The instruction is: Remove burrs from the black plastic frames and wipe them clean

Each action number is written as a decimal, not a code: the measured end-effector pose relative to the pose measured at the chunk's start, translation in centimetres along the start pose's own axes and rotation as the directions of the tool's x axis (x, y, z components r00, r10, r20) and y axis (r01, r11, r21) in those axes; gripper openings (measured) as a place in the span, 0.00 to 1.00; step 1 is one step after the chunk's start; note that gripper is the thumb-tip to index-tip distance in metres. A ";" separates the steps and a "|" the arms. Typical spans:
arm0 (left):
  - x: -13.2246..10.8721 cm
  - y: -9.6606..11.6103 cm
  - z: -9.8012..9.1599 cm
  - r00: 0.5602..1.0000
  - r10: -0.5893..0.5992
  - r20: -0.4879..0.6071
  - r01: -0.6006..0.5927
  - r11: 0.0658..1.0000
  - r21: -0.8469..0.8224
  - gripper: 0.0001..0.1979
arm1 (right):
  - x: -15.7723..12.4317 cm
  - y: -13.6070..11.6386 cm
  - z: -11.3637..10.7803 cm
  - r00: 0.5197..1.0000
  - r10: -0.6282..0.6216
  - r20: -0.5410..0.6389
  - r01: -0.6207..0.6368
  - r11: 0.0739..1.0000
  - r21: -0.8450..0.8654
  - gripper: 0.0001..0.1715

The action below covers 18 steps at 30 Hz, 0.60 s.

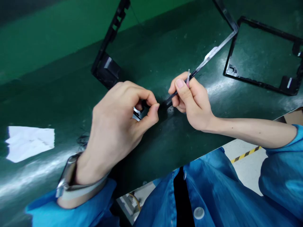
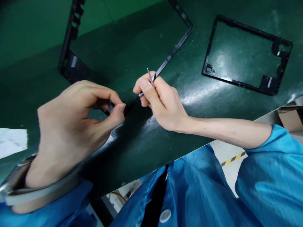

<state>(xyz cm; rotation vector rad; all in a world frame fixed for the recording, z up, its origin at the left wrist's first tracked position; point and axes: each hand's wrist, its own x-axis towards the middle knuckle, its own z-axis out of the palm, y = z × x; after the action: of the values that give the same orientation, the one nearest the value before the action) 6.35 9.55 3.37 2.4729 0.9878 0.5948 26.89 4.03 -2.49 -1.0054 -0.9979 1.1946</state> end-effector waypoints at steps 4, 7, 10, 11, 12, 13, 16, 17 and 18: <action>0.0 0.1 0.1 1.000 0.003 -0.025 -0.005 0.998 -0.058 0.02 | 0.0 0.0 0.0 1.000 -0.004 -0.014 0.005 0.999 0.052 0.22; 0.0 0.6 0.6 0.998 -0.023 -0.055 0.016 0.992 -0.121 0.03 | 0.0 0.1 0.2 0.999 -0.034 -0.027 0.037 0.995 0.093 0.20; 0.0 0.6 1.4 0.995 -0.030 -0.092 0.016 0.988 -0.152 0.04 | 0.0 0.2 0.3 0.997 -0.058 -0.046 0.061 0.996 0.066 0.21; -0.1 0.5 1.6 0.995 -0.034 -0.095 0.019 0.987 -0.158 0.04 | 0.0 0.2 0.4 0.997 -0.060 -0.038 0.062 0.997 0.051 0.21; -0.1 0.4 1.8 0.995 -0.036 -0.097 0.020 0.986 -0.164 0.03 | 0.0 0.2 0.4 0.998 -0.061 -0.029 0.062 0.997 0.039 0.21; -0.1 0.3 1.9 0.994 -0.040 -0.100 0.022 0.986 -0.168 0.03 | 0.0 0.2 0.3 0.998 -0.060 -0.016 0.060 0.998 0.030 0.21; -0.1 0.0 2.0 0.993 -0.036 -0.112 0.014 0.982 -0.187 0.01 | 0.0 0.1 0.2 0.999 -0.049 0.004 0.049 0.999 0.019 0.23; -0.1 0.0 2.1 0.992 -0.041 -0.116 0.018 0.980 -0.196 0.01 | 0.0 0.1 0.2 0.999 -0.042 0.005 0.042 0.999 0.018 0.23; 0.0 0.0 2.1 0.992 -0.049 -0.118 0.025 0.979 -0.203 0.01 | 0.0 0.0 0.2 0.999 -0.032 0.013 0.032 0.999 0.018 0.24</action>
<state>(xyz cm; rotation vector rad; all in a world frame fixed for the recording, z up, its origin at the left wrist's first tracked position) 7.45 9.06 1.65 2.2577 0.9654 0.8010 26.71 4.04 -2.49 -0.9655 -1.0082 1.1830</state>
